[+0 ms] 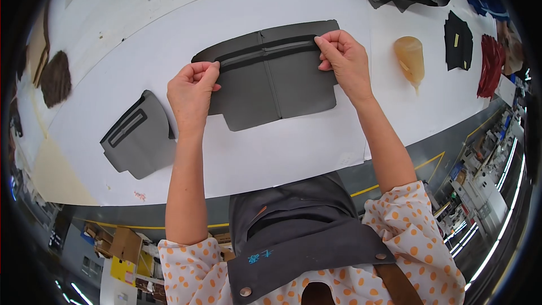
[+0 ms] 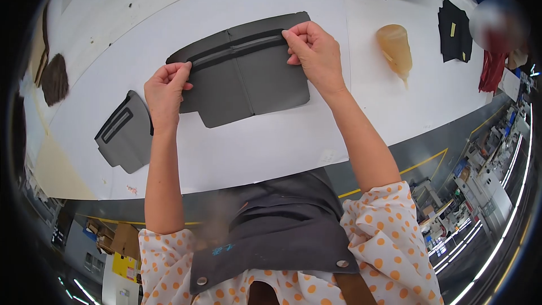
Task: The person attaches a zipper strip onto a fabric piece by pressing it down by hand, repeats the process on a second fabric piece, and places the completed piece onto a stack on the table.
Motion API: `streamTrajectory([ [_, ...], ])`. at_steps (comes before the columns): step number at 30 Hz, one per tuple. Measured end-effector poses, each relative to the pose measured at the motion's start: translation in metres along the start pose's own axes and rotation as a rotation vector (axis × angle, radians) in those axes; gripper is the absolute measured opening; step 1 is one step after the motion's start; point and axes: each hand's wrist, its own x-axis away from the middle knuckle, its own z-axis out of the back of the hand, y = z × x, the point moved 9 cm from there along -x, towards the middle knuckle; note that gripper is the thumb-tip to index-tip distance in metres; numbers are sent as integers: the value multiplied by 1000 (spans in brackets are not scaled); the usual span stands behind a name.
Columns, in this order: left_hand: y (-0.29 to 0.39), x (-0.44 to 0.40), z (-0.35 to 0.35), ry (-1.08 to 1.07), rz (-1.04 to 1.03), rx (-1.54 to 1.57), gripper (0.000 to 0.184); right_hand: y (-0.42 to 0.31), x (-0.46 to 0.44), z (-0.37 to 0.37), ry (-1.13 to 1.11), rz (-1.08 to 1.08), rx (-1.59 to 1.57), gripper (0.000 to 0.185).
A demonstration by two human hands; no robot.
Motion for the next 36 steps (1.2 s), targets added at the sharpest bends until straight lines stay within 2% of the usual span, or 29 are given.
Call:
streamTrajectory([
  [36,-4,-4,-1,-30,-16,15,21,-5,1,0,58,16,83,19],
])
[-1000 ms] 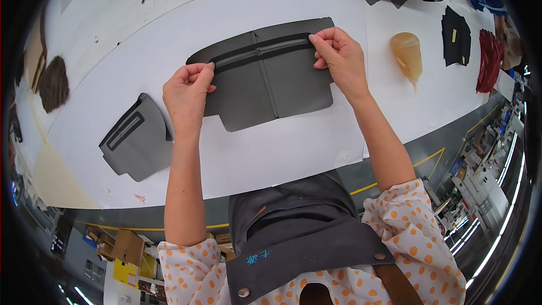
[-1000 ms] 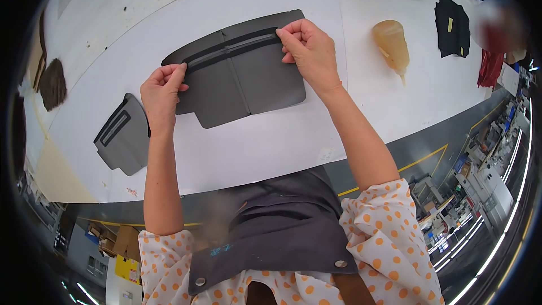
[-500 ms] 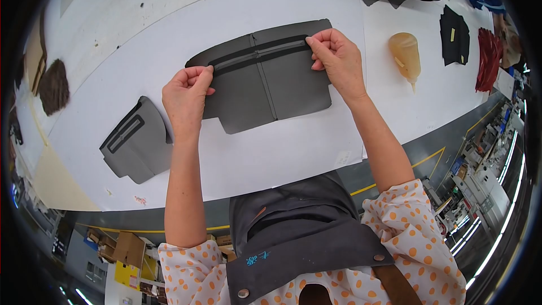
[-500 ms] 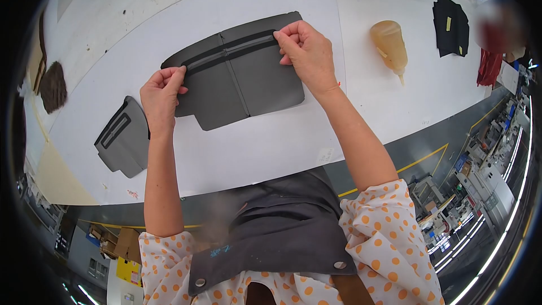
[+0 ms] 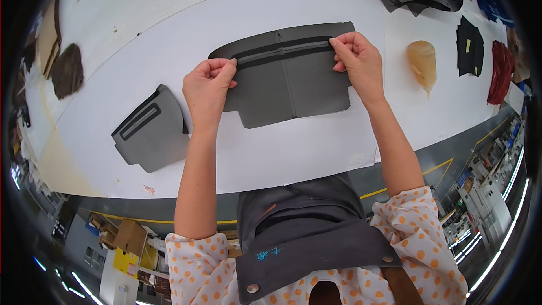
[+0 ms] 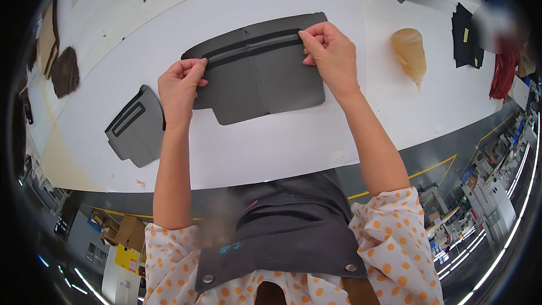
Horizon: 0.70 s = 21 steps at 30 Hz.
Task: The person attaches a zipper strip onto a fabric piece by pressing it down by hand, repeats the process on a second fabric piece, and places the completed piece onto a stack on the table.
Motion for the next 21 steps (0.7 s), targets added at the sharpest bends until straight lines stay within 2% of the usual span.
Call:
streamTrajectory([
  [21,4,3,2,0,45,-34,19,2,-2,-1,-15,23,1,19],
])
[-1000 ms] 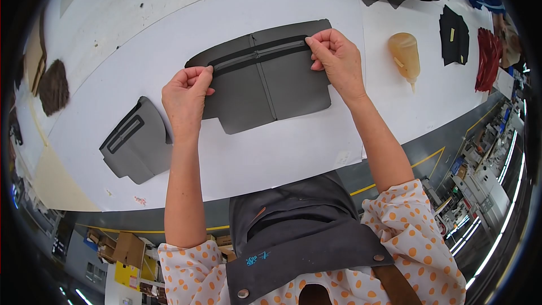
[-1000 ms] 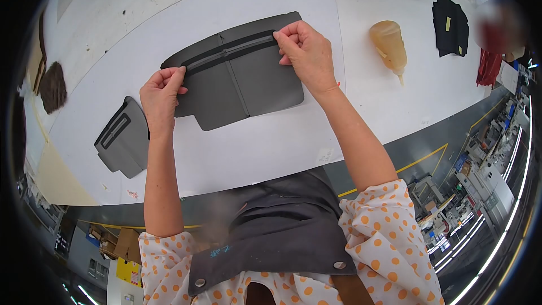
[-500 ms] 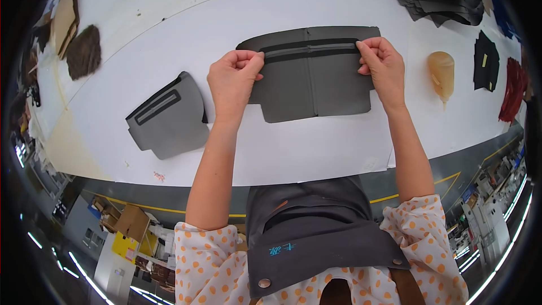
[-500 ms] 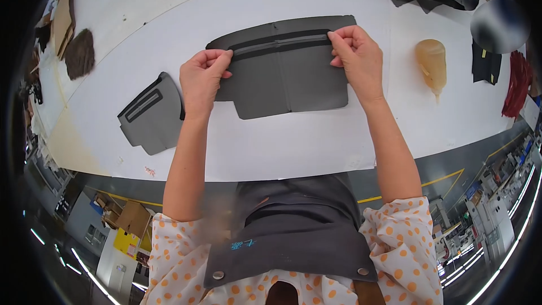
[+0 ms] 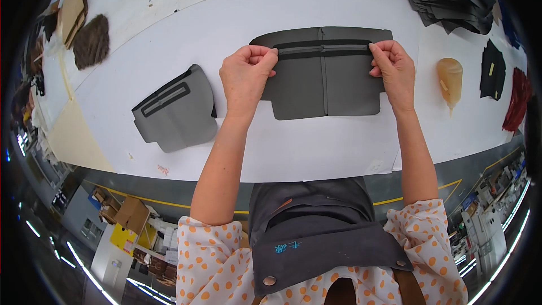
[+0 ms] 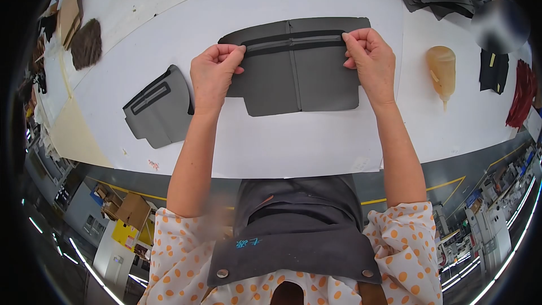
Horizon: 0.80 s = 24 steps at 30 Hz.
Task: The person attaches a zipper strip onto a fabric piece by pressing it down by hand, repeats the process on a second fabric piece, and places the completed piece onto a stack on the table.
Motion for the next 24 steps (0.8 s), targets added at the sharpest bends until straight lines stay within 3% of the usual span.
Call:
streamTrajectory([
  [24,1,0,-2,32,-35,23,19,2,1,-1,2,-38,-44,18],
])
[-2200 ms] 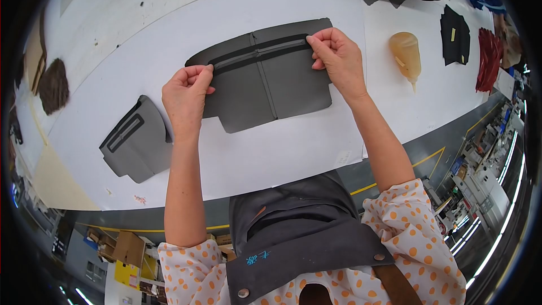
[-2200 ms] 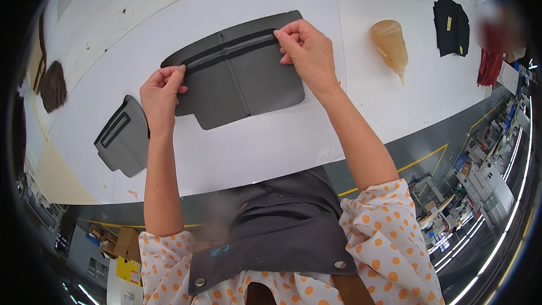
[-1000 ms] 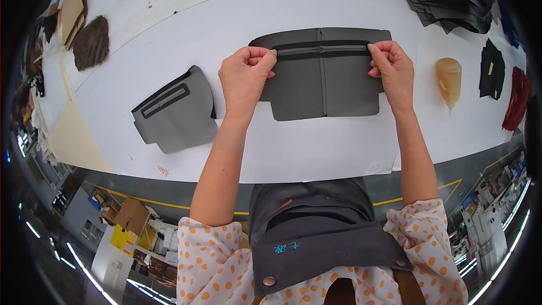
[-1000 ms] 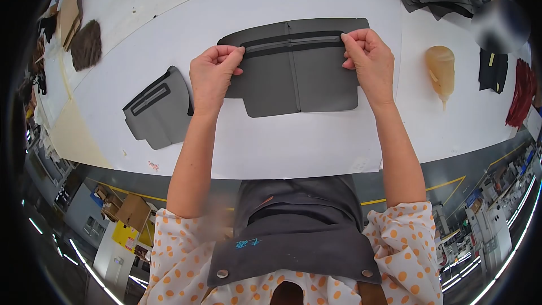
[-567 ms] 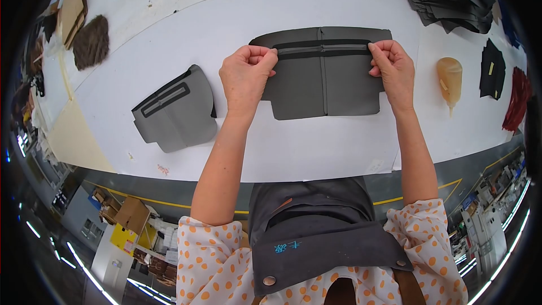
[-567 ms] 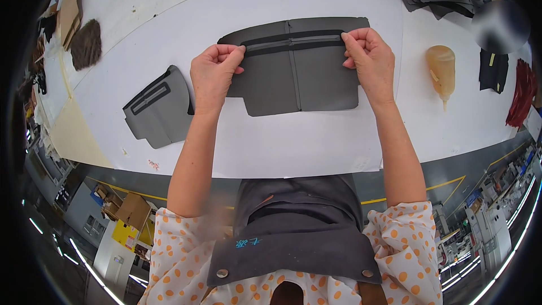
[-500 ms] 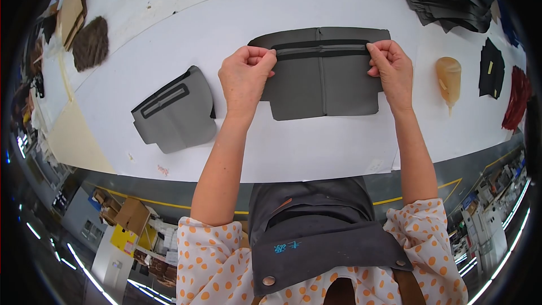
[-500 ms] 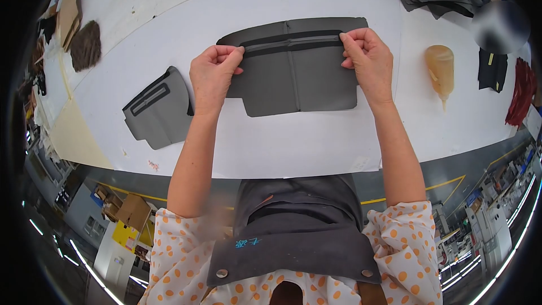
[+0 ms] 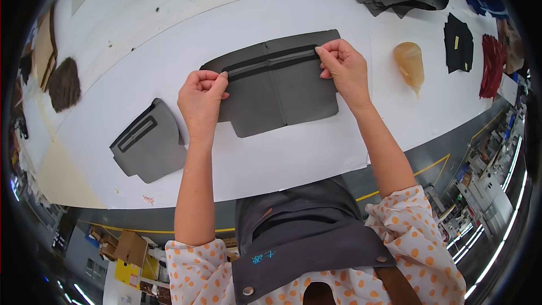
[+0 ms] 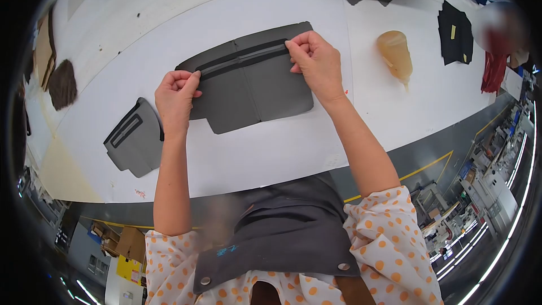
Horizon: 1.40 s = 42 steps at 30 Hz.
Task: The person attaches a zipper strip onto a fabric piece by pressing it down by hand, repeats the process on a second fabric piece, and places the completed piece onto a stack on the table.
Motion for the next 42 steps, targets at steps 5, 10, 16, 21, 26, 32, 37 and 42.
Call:
streamTrajectory([
  [5,0,1,0,1,9,-28,20,-2,2,2,10,-6,19,18],
  [10,-5,-3,0,-13,-7,7,18,-5,2,1,24,6,50,19],
  [16,-6,-3,-1,-14,-12,20,18,-4,2,1,37,13,39,18],
  [21,-7,-2,-2,-7,-47,36,20,-5,2,0,33,3,54,19],
  [26,-3,2,-1,20,-72,9,19,-14,3,2,49,48,130,23],
  [32,34,35,3,117,-485,-87,13,-71,23,-8,45,400,365,17],
  [37,42,77,-41,57,-1071,-484,36,-93,22,-63,-268,744,450,7],
  [42,19,79,-57,86,-1044,-613,50,-100,5,-93,-475,814,511,7],
])
